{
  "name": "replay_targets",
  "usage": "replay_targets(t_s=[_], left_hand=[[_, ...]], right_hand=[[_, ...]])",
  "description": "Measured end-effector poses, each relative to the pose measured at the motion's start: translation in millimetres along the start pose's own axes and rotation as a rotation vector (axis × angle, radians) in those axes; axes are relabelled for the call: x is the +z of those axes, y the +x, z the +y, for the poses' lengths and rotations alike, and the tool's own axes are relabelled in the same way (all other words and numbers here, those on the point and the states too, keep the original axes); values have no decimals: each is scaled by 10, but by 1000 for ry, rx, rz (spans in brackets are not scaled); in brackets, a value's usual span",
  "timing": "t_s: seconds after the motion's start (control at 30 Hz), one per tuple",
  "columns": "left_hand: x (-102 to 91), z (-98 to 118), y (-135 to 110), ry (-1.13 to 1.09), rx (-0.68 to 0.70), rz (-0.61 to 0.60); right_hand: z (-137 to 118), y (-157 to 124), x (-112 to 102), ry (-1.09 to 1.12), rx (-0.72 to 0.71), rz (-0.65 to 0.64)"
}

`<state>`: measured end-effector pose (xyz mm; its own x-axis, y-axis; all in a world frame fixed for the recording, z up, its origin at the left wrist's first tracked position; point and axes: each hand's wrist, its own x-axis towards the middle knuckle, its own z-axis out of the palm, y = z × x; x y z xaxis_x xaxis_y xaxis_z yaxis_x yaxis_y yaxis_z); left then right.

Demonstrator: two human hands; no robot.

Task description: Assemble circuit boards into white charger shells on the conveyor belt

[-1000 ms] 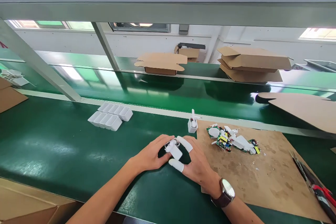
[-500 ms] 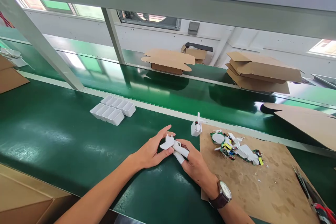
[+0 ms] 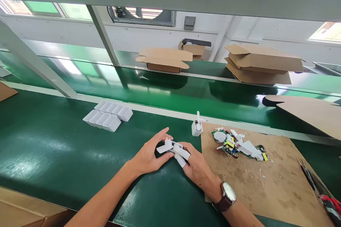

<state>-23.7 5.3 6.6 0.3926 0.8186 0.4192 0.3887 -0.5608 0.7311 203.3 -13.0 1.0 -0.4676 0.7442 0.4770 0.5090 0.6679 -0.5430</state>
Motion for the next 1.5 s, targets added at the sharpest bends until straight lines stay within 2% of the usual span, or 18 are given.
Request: replay_targets(t_s=[0.17,0.4,0.6,0.8,0.9,0.97,1.03,1.13,1.3,1.5], left_hand=[[3,23,15,-1,50,30],[-25,48,49,-37,-56,-12],[-39,21,43,-31,-87,-32],[-21,-72,28,-54,-111,-33],[11,-111,7,-79,-135,-11],[45,-107,-10,-94,-93,5],[87,-85,-23,-77,-9,30],[146,-51,-27,12,137,90],[166,-43,-14,106,282,145],[129,-1,-19,127,264,113]], right_hand=[[-29,16,-8,-9,5,2],[-6,29,-18,18,58,-62],[56,2,-15,125,100,-21],[90,0,1,223,124,-89],[73,30,29,417,251,-7],[52,53,53,683,426,34],[28,72,73,982,590,3],[-1,85,88,1262,713,-63],[-4,87,95,1360,760,-46],[9,98,108,1301,735,-55]])
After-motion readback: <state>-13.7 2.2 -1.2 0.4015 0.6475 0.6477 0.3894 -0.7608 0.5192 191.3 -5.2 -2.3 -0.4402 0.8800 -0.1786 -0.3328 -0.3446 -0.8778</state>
